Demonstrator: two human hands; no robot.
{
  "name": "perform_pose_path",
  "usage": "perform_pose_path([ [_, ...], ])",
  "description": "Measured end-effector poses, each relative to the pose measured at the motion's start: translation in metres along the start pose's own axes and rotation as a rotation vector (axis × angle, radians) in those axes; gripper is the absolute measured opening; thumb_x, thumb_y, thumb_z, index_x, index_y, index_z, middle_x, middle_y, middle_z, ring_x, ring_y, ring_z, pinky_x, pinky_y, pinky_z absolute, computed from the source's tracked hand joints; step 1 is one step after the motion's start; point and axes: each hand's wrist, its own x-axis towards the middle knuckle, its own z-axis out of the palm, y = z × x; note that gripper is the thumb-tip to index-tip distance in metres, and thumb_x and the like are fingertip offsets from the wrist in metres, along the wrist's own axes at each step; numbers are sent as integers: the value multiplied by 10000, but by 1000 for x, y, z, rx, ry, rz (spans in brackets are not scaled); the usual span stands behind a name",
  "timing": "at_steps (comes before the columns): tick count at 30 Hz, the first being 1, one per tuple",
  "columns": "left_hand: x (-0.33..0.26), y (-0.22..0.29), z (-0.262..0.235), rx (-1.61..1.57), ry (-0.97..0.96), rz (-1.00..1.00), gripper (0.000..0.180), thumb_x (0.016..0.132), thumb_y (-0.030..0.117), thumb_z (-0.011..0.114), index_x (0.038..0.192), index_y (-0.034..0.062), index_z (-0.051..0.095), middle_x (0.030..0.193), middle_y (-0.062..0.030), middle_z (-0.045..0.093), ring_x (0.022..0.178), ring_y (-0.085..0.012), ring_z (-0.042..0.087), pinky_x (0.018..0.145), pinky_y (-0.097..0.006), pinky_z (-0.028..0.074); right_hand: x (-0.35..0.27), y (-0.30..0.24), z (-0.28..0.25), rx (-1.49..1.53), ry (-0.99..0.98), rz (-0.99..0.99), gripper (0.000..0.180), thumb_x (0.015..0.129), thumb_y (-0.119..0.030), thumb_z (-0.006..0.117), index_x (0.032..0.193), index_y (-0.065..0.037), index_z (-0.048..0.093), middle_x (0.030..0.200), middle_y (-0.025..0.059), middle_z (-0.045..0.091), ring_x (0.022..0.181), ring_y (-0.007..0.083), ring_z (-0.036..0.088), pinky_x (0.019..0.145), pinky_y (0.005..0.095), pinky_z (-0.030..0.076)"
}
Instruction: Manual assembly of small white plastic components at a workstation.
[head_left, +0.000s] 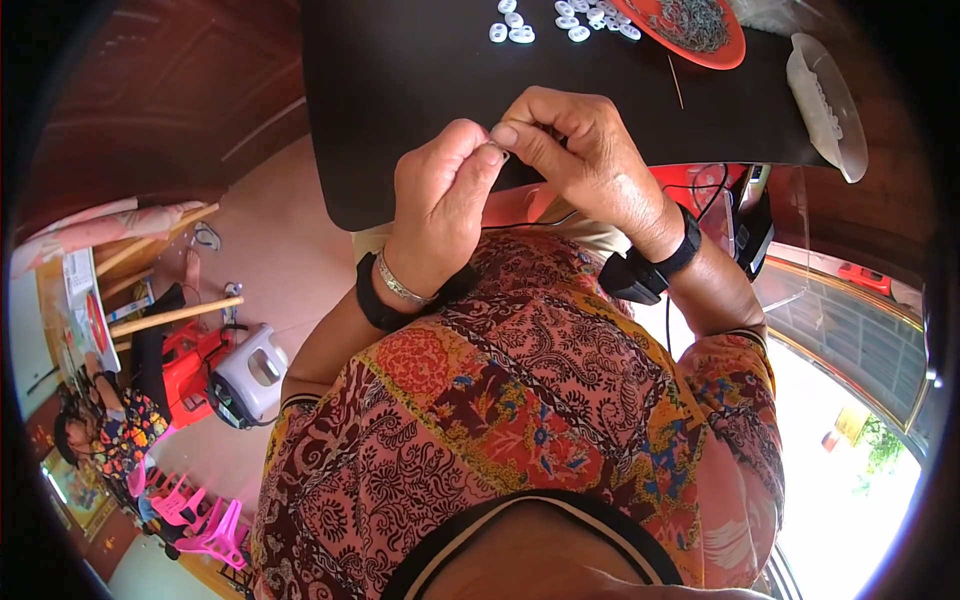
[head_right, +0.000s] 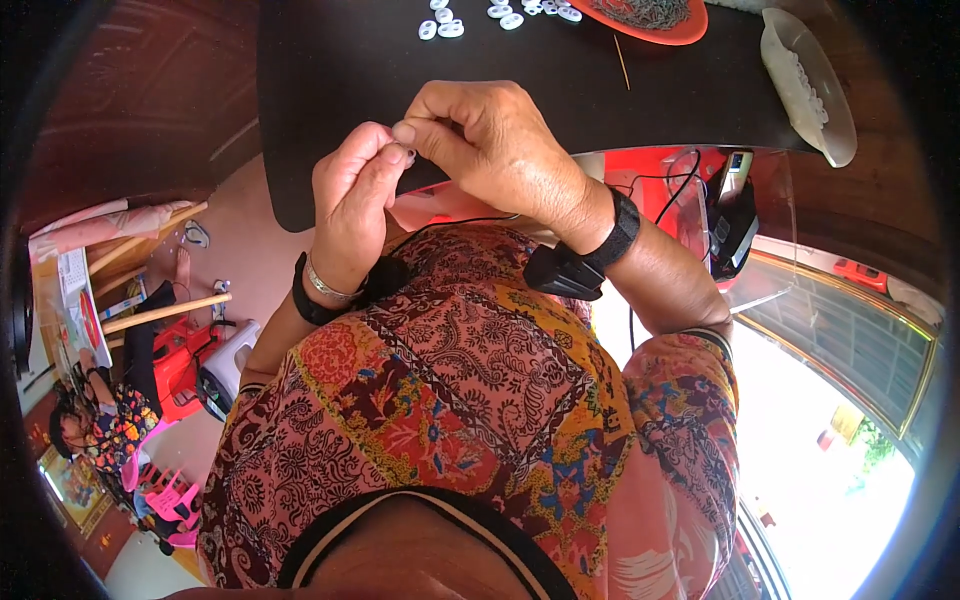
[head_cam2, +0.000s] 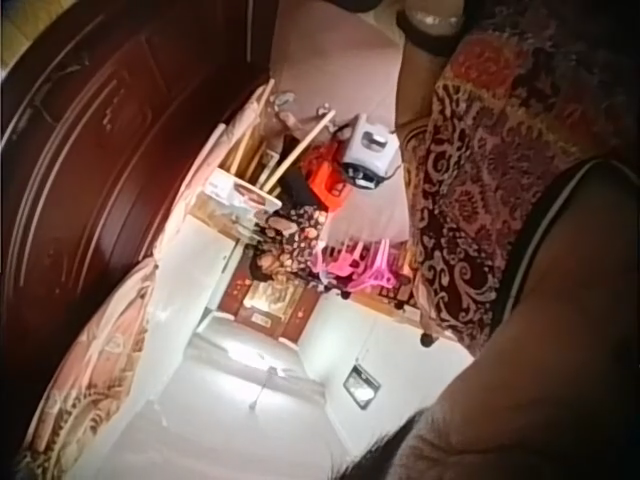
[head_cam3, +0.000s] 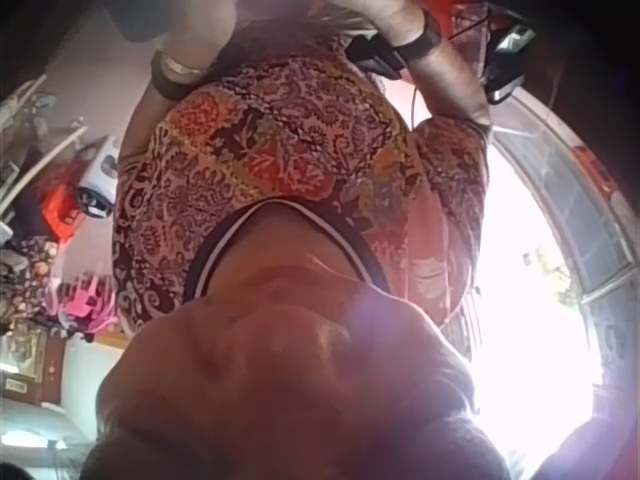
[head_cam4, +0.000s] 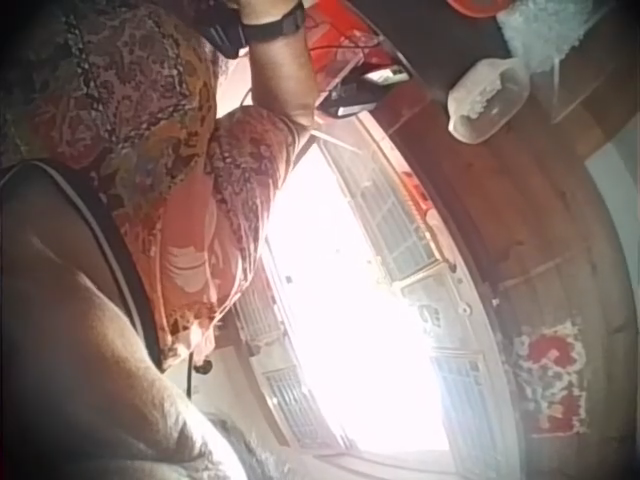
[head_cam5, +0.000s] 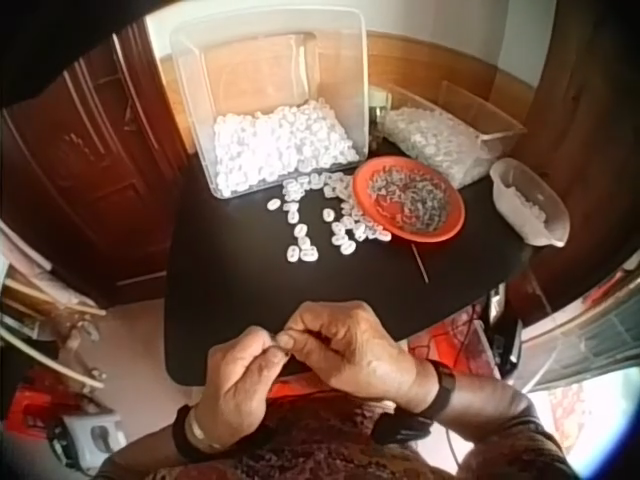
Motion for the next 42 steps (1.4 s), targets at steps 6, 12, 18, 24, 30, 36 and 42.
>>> perform_pose_path([
  [6, 1, 3, 1, -89, 14, -71, 210, 909, 142, 515, 785, -27, 495, 604, -9, 418, 576, -59, 348, 495, -242, 310, 2, -6, -8, -62, -90, 79, 153, 894, -124, 592, 845, 20, 611, 666, 3, 553, 617, 49, 479, 556, 222, 426],
  [12, 2, 3, 1, -158, 36, -104, 207, 915, 141, 510, 791, -24, 505, 598, 18, 406, 574, -41, 336, 495, -228, 300, 0, -5, -10, 51, -117, 98, 146, 895, -124, 590, 883, 17, 623, 742, 15, 595, 698, 69, 542, 644, 226, 461],
  [18, 2, 2, 1, -100, 1, -67, 185, 908, 133, 519, 805, -20, 513, 592, 28, 386, 571, -37, 321, 494, -228, 290, 0, -5, -15, 39, -158, 120, 130, 895, -103, 581, 910, 17, 630, 753, 17, 600, 711, 69, 545, 661, 224, 460],
  [24, 3, 2, 0, -105, 6, -90, 162, 897, 113, 520, 801, -17, 508, 590, 28, 376, 571, -37, 318, 490, -228, 280, 0, 0, -20, 141, -173, 178, 145, 902, -110, 582, 949, 16, 633, 773, 9, 598, 727, 64, 542, 671, 217, 458],
  [30, 3, 1, 0, -68, -13, -97, 160, 898, 117, 521, 808, -14, 504, 587, 16, 377, 565, -43, 324, 486, -234, 283, 0, 1, -17, 202, -152, 159, 147, 910, -123, 574, 913, 16, 622, 779, 0, 585, 726, 56, 526, 664, 215, 451],
  [36, 4, 0, 1, -3, -7, -59, 161, 896, 123, 524, 823, -20, 509, 592, -23, 398, 557, -72, 353, 492, -249, 314, 4, -2, -17, -1, -184, 129, 106, 877, -82, 570, 838, 15, 589, 712, -1, 558, 671, 55, 502, 615, 216, 429],
  [42, 1, 3, 2, 27, -19, -68, 180, 893, 140, 528, 826, -26, 511, 611, -55, 449, 561, -97, 391, 510, -262, 350, 0, -3, -14, -103, -140, 7, 83, 861, -68, 574, 833, 9, 587, 684, 31, 553, 641, 81, 510, 577, 238, 431],
])
